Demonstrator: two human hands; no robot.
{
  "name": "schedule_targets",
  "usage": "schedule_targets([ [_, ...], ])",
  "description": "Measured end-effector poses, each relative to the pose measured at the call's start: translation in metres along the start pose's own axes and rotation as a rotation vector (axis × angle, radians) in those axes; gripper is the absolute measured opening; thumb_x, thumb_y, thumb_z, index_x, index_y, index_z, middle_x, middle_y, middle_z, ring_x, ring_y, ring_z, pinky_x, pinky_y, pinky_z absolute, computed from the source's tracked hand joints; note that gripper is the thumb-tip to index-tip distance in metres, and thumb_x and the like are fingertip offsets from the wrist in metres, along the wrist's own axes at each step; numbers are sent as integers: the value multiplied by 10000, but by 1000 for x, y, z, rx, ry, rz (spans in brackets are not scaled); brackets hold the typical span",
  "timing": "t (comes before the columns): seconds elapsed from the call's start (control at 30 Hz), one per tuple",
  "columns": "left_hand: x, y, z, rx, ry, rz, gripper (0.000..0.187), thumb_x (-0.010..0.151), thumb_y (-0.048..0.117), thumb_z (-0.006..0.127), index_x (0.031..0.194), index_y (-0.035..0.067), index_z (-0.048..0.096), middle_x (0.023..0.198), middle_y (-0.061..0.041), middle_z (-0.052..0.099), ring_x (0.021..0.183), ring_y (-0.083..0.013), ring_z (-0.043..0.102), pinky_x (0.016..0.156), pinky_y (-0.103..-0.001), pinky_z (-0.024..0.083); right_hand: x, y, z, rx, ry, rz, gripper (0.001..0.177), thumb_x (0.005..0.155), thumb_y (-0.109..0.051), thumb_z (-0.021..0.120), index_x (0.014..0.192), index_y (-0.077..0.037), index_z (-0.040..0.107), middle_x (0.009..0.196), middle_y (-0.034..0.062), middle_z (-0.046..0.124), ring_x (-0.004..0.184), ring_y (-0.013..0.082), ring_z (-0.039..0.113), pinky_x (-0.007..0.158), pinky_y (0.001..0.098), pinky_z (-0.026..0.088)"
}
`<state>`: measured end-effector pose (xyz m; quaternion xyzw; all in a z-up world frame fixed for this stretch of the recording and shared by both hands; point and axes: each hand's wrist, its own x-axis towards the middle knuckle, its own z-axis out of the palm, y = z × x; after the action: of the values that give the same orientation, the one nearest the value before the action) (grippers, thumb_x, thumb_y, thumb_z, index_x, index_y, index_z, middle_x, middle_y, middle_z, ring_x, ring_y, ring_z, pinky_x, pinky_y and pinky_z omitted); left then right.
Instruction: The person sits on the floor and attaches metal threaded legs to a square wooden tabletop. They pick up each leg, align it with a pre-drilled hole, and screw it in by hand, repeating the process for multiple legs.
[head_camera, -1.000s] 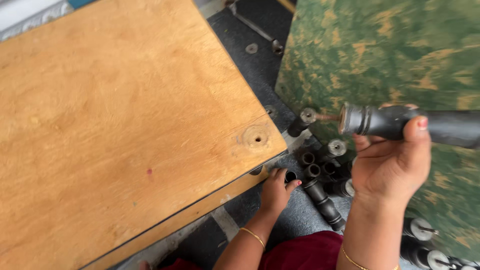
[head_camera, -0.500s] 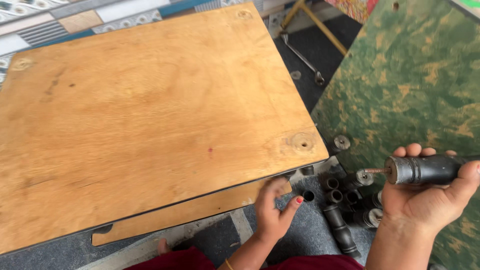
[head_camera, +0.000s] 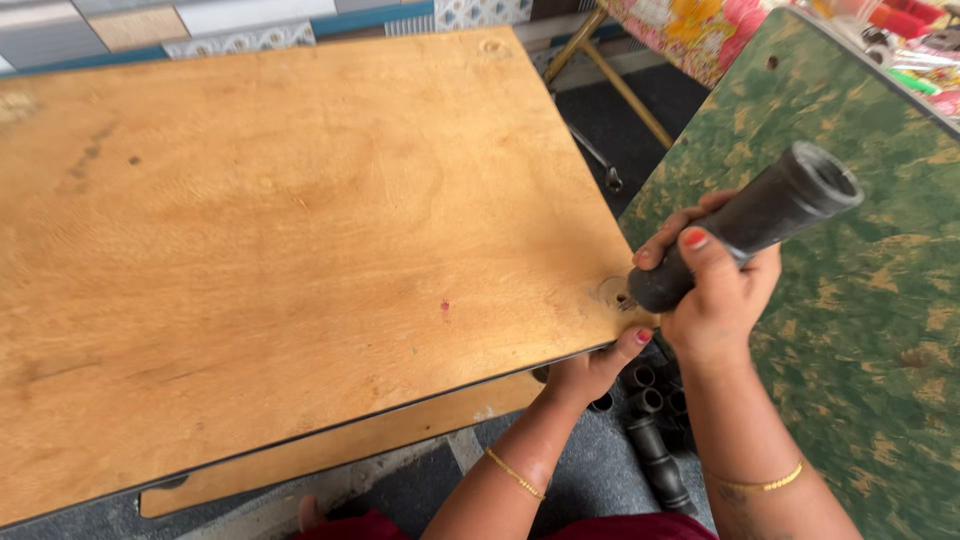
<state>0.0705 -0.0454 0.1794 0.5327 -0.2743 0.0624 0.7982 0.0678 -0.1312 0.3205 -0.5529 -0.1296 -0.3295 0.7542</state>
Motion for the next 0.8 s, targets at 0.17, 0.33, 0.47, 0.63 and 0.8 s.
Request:
schedule_targets([
  [0.17, 3, 0, 0, -6, 31, 14, 519, 986, 455, 731, 1285, 39, 646, 1236, -67, 706, 1153, -203, 676, 1018, -345, 544, 5, 2, 2, -73, -94, -4, 275, 908, -57, 619, 1158, 13, 529, 873, 169, 635, 682, 245, 642, 668, 381, 566],
  [0.33, 1, -2, 3, -74, 24, -35, 551, 978, 505, 718, 1272, 45, 644, 1234, -58, 705, 1158, -186, 679, 1006, -328, 556, 5, 7, 2, -224, -177, 15, 309, 852, -66, 597, 1152, -10, 545, 888, 139, 636, 684, 220, 650, 703, 387, 580],
  [0.47, -1, -2, 2, -58, 36, 10, 565, 983, 506, 711, 1290, 42, 616, 1211, -57, 681, 1136, -180, 661, 987, -329, 551, 7, 8, 5, -272, -287, 96, 273, 843, -83, 591, 1104, -14, 554, 855, 123, 640, 705, 206, 648, 687, 369, 583],
  [0.63, -2, -3, -3, 65, -7, 60, 537, 991, 510, 697, 1257, 44, 668, 1224, -71, 723, 1150, -209, 696, 986, -343, 562, 6, 7, 8, -263, -232, 153, 231, 912, -56, 620, 1125, -13, 541, 882, 113, 639, 750, 198, 647, 736, 354, 564],
  [0.8, -6, -2, -9, 102, -62, -3, 551, 979, 544, 669, 1237, 58, 684, 1192, -70, 741, 1124, -219, 715, 959, -341, 566, -5, 5, 19, -418, -86, 96, 264, 912, -26, 653, 1138, -30, 518, 898, 98, 655, 739, 194, 674, 712, 353, 583],
])
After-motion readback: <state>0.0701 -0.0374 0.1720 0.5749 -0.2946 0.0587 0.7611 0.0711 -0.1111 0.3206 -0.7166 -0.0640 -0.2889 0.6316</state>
